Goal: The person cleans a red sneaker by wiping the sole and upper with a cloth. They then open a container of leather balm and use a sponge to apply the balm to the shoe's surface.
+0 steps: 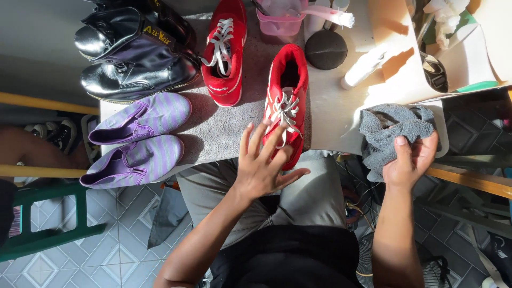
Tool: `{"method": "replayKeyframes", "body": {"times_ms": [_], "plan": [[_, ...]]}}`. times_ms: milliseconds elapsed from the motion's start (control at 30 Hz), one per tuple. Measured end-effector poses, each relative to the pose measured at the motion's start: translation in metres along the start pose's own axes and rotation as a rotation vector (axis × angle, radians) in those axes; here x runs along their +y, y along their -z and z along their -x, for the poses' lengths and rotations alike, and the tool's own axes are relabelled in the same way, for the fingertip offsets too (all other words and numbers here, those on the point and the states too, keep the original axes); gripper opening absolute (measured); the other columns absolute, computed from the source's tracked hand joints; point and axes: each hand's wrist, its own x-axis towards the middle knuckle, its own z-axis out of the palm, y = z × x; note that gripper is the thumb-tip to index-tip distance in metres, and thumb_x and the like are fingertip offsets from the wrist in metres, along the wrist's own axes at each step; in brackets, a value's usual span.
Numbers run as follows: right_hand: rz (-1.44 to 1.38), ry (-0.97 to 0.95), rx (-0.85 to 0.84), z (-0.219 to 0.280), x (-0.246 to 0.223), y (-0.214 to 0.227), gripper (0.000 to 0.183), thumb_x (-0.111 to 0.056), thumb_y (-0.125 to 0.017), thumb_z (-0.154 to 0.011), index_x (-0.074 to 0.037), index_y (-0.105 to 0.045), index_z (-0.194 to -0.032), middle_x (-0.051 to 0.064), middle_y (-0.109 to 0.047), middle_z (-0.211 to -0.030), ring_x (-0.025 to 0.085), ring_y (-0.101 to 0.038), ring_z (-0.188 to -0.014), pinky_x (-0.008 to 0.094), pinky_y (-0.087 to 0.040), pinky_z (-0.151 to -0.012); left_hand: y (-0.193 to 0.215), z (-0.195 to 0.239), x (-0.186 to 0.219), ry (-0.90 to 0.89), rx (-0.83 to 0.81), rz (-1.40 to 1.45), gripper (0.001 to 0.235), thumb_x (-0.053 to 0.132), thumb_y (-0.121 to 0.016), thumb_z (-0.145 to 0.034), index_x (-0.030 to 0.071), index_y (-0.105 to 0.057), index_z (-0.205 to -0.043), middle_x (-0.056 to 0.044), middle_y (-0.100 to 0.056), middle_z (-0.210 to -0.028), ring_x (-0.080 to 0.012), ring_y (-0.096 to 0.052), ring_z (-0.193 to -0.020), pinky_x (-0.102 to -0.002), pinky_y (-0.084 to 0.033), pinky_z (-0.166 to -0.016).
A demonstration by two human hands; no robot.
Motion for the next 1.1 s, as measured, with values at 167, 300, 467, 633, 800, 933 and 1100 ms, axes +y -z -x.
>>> {"method": "replayKeyframes", "body": {"times_ms": [167, 300, 467, 633, 800, 933, 1100], "plan": [[-0.001, 0.0, 0.008, 0.001, 0.0, 0.0, 0.044, -0.015, -0.061, -0.101, -0.004, -0.047, -0.141, 0.015, -0.056, -0.136, 0.027, -0.055, -0.129, 0.044, -0.047, -0.117, -0.026, 0.01, 0.017, 0.291, -0.232, 0.134, 0.078, 0.05, -0.065, -0.098, 0.003, -0.037, -0.153, -0.034, -0.031, -0.159, -0.0611, -0.026, -0.149, -0.066, -0.033, -0.123], [-0.007, 0.008, 0.0, 0.001, -0.001, -0.001, 0.045, -0.013, -0.06, -0.1, -0.003, -0.047, -0.142, 0.016, -0.056, -0.138, 0.027, -0.054, -0.13, 0.044, -0.047, -0.119, -0.03, 0.016, 0.024, 0.274, -0.233, 0.143, 0.064, 0.037, -0.052, -0.108, -0.004, -0.033, -0.154, -0.037, -0.029, -0.159, -0.0627, -0.026, -0.148, -0.067, -0.032, -0.122], [0.003, 0.003, 0.012, 0.003, 0.005, 0.003, 0.046, -0.016, -0.063, -0.1, -0.001, -0.047, -0.141, 0.015, -0.058, -0.135, 0.026, -0.056, -0.127, 0.043, -0.048, -0.116, -0.027, 0.025, 0.021, 0.342, -0.165, 0.251, 0.053, 0.032, -0.055, -0.107, 0.003, -0.043, -0.15, -0.028, -0.043, -0.154, -0.048, -0.041, -0.146, -0.057, -0.037, -0.121], [-0.001, 0.007, 0.018, 0.003, 0.01, 0.007, 0.047, -0.018, -0.064, -0.098, -0.002, -0.049, -0.139, 0.014, -0.059, -0.132, 0.025, -0.057, -0.125, 0.041, -0.048, -0.113, -0.007, -0.003, 0.009, 0.549, 0.102, 0.59, 0.069, 0.035, -0.077, -0.091, 0.004, -0.044, -0.143, -0.022, -0.051, -0.145, -0.0363, -0.053, -0.138, -0.046, -0.044, -0.119], [-0.005, 0.013, 0.037, 0.002, 0.013, 0.011, 0.045, -0.016, -0.063, -0.099, -0.003, -0.05, -0.14, 0.013, -0.06, -0.13, 0.024, -0.058, -0.123, 0.04, -0.049, -0.112, -0.022, -0.063, -0.008, 0.534, -0.113, 0.274, 0.085, 0.062, -0.068, -0.089, 0.009, -0.04, -0.149, -0.026, -0.024, -0.164, -0.0463, -0.035, -0.153, -0.055, -0.035, -0.124], [0.041, 0.064, 0.089, -0.008, -0.003, -0.003, 0.031, -0.01, -0.067, -0.095, -0.002, -0.054, -0.122, 0.013, -0.064, -0.099, 0.019, -0.065, -0.099, 0.035, -0.052, -0.093, -0.042, -0.076, -0.028, 0.606, -0.358, 0.283, 0.038, 0.032, -0.081, -0.083, 0.006, -0.068, -0.108, -0.019, -0.038, -0.159, -0.0521, -0.041, -0.142, -0.071, -0.051, -0.092], [0.026, 0.051, 0.128, -0.01, -0.008, -0.009, 0.026, -0.015, -0.063, -0.096, 0.0, -0.055, -0.115, 0.006, -0.059, -0.089, 0.008, -0.056, -0.087, 0.031, -0.051, -0.083, -0.042, -0.065, -0.047, 0.564, -0.178, 0.692, 0.028, 0.026, -0.05, -0.103, 0.003, -0.063, -0.096, -0.021, -0.041, -0.158, -0.0578, -0.058, -0.121, -0.061, -0.054, -0.082]]}}
